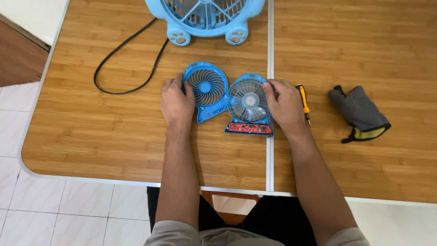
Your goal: The person uses a screwdriver to remove screws from the front grille of a small blue portable fan, then separates the grille from the fan body and removes the internal fan blade. The person also wipes the fan components with a cloth.
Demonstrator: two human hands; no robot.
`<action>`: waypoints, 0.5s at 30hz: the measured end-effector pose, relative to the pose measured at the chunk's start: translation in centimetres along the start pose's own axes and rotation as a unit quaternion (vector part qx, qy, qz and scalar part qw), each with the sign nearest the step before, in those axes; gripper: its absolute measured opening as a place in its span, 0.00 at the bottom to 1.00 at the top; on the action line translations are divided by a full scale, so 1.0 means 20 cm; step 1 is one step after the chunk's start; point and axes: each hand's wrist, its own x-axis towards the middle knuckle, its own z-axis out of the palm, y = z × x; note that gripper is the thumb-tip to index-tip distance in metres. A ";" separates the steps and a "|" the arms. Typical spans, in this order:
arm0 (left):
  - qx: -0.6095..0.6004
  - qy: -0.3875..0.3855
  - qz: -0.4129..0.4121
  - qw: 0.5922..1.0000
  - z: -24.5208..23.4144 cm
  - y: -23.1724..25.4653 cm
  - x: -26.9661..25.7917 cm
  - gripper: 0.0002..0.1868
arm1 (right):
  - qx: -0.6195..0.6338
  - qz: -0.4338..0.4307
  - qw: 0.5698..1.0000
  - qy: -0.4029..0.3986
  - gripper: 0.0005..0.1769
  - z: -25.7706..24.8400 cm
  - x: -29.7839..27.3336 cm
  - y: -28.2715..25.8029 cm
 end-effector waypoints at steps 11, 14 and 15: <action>-0.090 -0.087 0.238 0.963 -0.25 0.27 -0.23 0.31 | -0.002 -0.029 1.000 0.008 0.09 -0.02 -0.02 0.08; -0.081 -0.190 0.350 0.914 -0.28 0.40 -0.41 0.41 | -0.006 -0.034 0.999 0.013 0.09 -0.02 -0.03 0.09; -0.058 -0.189 0.359 0.912 -0.26 0.45 -0.47 0.43 | -0.014 -0.039 0.999 0.018 0.09 -0.01 -0.03 0.08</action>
